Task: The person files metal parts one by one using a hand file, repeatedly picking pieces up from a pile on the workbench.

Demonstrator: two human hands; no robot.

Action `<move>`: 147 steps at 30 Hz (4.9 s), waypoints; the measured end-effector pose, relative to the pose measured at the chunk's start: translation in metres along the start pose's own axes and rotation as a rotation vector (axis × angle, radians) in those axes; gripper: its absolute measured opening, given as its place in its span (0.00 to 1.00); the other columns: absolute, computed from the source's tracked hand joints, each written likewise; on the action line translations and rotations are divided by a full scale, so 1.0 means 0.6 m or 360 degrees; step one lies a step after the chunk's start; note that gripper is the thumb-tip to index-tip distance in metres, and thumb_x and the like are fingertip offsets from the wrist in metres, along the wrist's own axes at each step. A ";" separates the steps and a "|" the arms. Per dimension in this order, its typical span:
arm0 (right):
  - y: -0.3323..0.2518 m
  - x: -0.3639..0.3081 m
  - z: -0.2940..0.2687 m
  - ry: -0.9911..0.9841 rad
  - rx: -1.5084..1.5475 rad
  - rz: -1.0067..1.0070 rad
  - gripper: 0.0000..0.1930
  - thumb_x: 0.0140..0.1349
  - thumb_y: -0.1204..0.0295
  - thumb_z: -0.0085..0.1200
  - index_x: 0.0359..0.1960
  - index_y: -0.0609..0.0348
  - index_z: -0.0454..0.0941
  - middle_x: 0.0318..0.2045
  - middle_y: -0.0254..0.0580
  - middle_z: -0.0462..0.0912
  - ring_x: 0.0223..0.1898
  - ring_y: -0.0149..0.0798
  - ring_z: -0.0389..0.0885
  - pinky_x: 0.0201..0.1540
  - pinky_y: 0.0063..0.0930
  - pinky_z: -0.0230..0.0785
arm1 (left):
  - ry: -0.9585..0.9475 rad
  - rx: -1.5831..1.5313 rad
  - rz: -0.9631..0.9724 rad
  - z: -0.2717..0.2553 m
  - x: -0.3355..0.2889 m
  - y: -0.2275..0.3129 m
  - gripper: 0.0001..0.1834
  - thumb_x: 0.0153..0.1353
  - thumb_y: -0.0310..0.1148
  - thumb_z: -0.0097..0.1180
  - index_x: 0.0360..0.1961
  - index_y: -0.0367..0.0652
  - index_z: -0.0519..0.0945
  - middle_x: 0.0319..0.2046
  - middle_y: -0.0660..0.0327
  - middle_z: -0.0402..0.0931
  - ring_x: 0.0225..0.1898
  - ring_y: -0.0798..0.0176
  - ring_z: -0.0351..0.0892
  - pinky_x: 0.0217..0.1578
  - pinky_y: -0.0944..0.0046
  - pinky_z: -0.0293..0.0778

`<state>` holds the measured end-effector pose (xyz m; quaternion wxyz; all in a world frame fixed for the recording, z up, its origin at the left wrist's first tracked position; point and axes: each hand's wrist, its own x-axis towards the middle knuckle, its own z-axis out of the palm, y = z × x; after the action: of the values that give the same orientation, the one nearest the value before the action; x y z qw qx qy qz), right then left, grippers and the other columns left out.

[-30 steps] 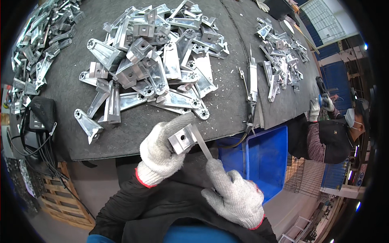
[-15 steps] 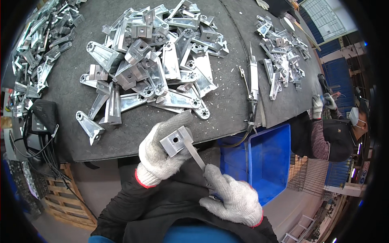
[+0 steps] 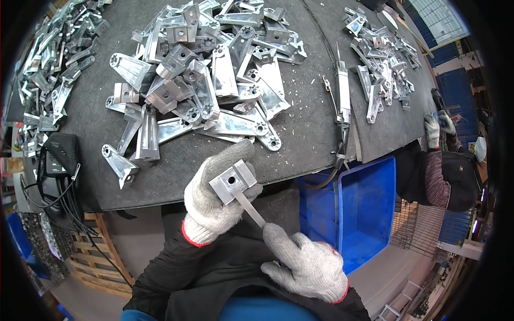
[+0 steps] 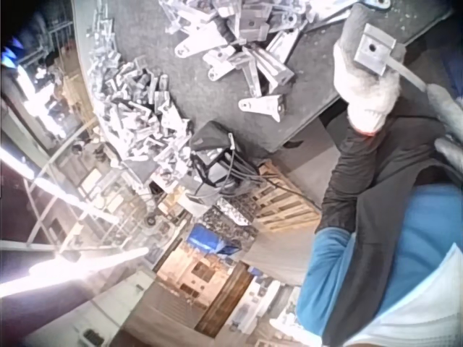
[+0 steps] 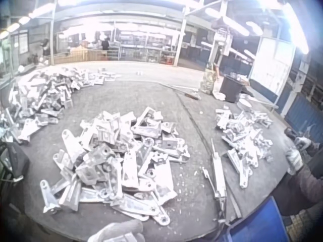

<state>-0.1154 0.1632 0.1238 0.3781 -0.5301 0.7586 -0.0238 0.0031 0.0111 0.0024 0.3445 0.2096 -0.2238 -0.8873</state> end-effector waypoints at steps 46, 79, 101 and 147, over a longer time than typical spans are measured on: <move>-0.020 -0.001 -0.009 0.0140 0.0650 -0.0036 0.47 0.59 0.57 0.66 0.74 0.59 0.51 0.58 0.59 0.77 0.50 0.52 0.84 0.52 0.37 0.77 | -0.0068 0.1526 0.0963 -0.032 0.003 -0.027 0.23 0.57 0.19 0.64 0.54 0.37 0.76 0.54 0.51 0.73 0.50 0.55 0.80 0.46 0.55 0.85; -0.030 0.001 -0.020 -0.0011 0.0509 -0.0029 0.44 0.59 0.59 0.66 0.74 0.50 0.54 0.47 0.52 0.84 0.44 0.50 0.87 0.46 0.38 0.79 | -0.0186 0.1678 0.1024 -0.035 0.001 -0.023 0.26 0.59 0.20 0.63 0.58 0.41 0.71 0.57 0.48 0.71 0.51 0.53 0.80 0.49 0.51 0.84; -0.051 0.008 -0.048 -0.0290 0.0030 0.0164 0.39 0.59 0.54 0.64 0.72 0.41 0.62 0.37 0.52 0.82 0.34 0.55 0.86 0.36 0.44 0.80 | -0.0191 0.1510 0.0917 -0.036 0.001 -0.020 0.28 0.54 0.20 0.67 0.57 0.39 0.73 0.57 0.50 0.71 0.52 0.54 0.78 0.49 0.53 0.83; -0.002 0.008 -0.023 -0.0176 0.0916 -0.0169 0.46 0.59 0.64 0.68 0.74 0.61 0.52 0.70 0.54 0.64 0.55 0.48 0.82 0.55 0.35 0.76 | 0.0173 0.1721 0.1082 -0.006 0.005 -0.025 0.21 0.44 0.26 0.67 0.43 0.42 0.81 0.42 0.55 0.82 0.46 0.47 0.81 0.48 0.54 0.74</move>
<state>-0.1234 0.1537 0.1319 0.5518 -0.4406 0.6701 -0.2289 -0.0043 0.0179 -0.0093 0.4633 0.3158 -0.6759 -0.4783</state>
